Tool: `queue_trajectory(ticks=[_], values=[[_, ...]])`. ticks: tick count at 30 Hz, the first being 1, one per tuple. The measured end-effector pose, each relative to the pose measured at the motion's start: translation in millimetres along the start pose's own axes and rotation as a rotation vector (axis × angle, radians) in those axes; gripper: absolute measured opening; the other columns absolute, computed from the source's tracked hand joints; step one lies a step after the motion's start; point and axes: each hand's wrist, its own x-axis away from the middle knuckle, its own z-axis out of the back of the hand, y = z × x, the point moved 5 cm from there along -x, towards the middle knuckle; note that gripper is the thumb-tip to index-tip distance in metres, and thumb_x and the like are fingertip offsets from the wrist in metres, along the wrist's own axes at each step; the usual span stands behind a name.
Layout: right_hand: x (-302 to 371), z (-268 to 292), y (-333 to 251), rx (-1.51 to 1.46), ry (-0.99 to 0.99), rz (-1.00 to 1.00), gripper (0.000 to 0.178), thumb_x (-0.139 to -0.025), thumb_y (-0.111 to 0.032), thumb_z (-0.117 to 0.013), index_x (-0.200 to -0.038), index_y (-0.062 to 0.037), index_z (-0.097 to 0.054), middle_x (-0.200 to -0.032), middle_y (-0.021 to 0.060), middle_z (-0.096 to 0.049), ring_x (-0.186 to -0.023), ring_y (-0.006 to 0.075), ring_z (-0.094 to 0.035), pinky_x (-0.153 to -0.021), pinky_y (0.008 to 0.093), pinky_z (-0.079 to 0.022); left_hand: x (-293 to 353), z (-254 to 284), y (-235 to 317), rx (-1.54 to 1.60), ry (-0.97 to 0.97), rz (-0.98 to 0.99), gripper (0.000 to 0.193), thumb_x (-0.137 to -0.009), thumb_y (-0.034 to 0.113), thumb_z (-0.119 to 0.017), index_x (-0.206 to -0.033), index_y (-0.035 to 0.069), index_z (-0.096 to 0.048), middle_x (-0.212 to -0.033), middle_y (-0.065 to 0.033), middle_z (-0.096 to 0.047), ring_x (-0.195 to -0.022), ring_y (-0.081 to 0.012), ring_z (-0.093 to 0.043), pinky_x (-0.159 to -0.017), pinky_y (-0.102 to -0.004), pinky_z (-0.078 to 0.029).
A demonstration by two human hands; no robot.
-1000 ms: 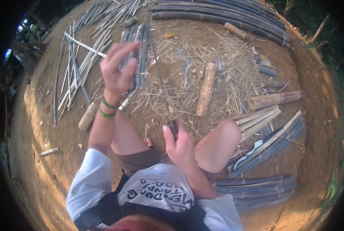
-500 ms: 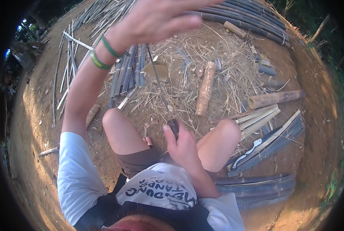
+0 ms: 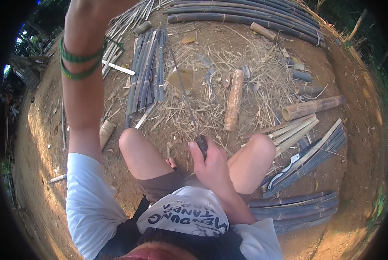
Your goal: The person shaves a piece of split bamboo using a large blade, then uses a wooden block to hammer the blade through another section of bamboo to split it further.
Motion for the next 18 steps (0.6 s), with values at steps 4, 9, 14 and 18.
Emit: queue_trajectory(ticks=[4,9,14,18], values=[[0.7,4.1,5.6,-0.013,-0.022,-0.024,0.032,-0.103,-0.028,-0.061,-0.097,0.0040,-0.060,-0.070,0.0207,-0.066,-0.066,0.0389,-0.069,-0.061,0.0450,-0.049,84.6,-104.7,67.0,0.099,0.014,0.100,0.042,-0.106,0.032,-0.053,-0.146,0.019,-0.058,-0.143,-0.0060,-0.064,-0.147,-0.0210,-0.045,-0.129,-0.0411,-0.028],[-2.8,9.7,24.9,0.000,0.050,-0.058,0.030,-0.104,-0.026,-0.061,-0.093,0.0022,-0.058,-0.066,0.0127,-0.058,-0.062,0.0248,-0.059,-0.058,0.0403,-0.045,-6.0,-8.7,31.9,0.064,0.298,0.103,0.065,-0.109,0.057,-0.032,-0.150,0.012,-0.052,-0.154,-0.0149,-0.050,-0.150,-0.0312,-0.036,-0.123,-0.0497,-0.025],[-8.0,2.0,17.1,0.072,-0.015,-0.091,0.037,-0.102,-0.032,-0.061,-0.096,0.0044,-0.061,-0.073,0.0236,-0.065,-0.074,0.0440,-0.068,-0.066,0.0490,-0.050,95.5,-116.7,36.0,0.235,-0.219,0.205,0.058,-0.112,0.049,-0.024,-0.160,0.021,-0.039,-0.164,-0.0072,-0.041,-0.157,-0.0252,-0.027,-0.131,-0.0479,-0.015],[-41.1,-17.1,47.3,0.124,-0.014,-0.100,0.043,-0.103,-0.038,-0.060,-0.097,0.0043,-0.062,-0.077,0.0257,-0.066,-0.079,0.0460,-0.068,-0.071,0.0507,-0.051,155.7,-185.1,34.3,0.235,-0.330,0.393,0.057,-0.112,0.048,-0.025,-0.161,0.023,-0.039,-0.168,-0.0052,-0.036,-0.159,-0.0251,-0.021,-0.130,-0.0510,-0.012]])
